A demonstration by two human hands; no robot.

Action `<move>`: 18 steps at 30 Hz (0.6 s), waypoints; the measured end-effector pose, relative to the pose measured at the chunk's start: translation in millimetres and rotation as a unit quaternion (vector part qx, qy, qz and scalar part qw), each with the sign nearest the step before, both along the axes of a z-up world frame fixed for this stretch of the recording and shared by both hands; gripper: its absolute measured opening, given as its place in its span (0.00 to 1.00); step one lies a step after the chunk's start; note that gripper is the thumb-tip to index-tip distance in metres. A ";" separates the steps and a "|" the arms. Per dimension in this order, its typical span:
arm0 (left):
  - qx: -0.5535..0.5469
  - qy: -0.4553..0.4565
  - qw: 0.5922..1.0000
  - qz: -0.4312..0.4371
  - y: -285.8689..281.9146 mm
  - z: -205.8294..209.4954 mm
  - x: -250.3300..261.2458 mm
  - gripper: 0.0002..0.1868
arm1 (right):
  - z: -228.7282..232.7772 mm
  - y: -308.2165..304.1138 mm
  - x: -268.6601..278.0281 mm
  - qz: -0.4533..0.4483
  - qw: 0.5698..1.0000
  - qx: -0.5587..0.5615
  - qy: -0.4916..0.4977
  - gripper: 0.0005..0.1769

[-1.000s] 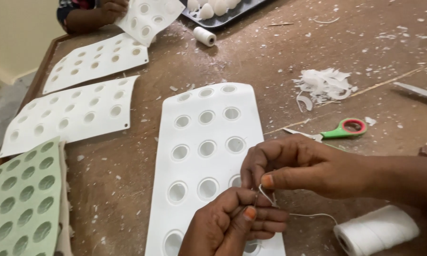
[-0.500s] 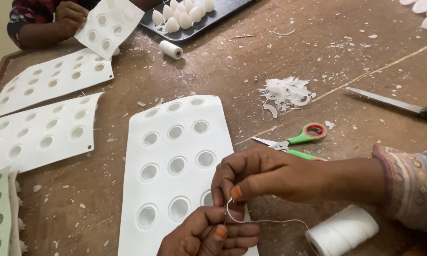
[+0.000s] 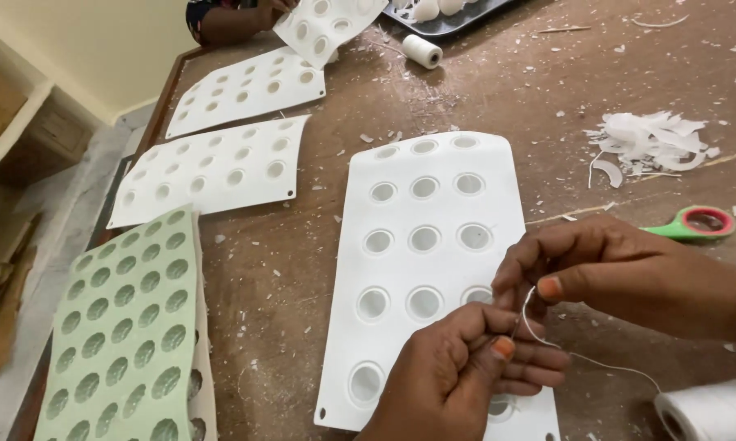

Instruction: Preparing silicone molds for candle making by threading wicks through the bottom of the molds and trimming the thread.

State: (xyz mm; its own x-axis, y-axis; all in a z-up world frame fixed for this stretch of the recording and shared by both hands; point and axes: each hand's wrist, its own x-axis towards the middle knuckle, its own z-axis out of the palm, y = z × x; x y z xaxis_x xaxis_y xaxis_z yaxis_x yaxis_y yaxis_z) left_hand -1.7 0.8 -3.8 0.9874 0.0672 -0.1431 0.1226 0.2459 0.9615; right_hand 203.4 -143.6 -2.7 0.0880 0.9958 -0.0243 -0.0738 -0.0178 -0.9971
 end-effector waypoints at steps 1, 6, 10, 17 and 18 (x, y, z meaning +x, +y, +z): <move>0.000 -0.001 1.000 -0.001 0.1 -1.6 0.3 0.14 | 0.0 -0.5 -0.4 -0.001 1.000 0.000 -0.001 0.15; -0.008 -0.008 1.000 -0.003 -0.1 -1.9 0.3 0.14 | 2.6 -0.7 -2.8 0.020 0.999 0.016 -0.019 0.14; -0.009 -0.009 1.000 -0.006 0.6 -3.5 0.1 0.14 | -1.5 0.5 -2.3 0.018 0.999 0.030 -0.007 0.13; 0.000 -0.007 1.000 -0.002 0.8 3.6 -1.9 0.14 | -0.5 0.5 -3.6 0.024 0.999 0.024 -0.013 0.14; 0.003 -0.006 1.000 -0.004 1.5 5.3 -2.4 0.14 | -2.9 -0.4 -2.6 0.017 0.999 0.018 -0.022 0.14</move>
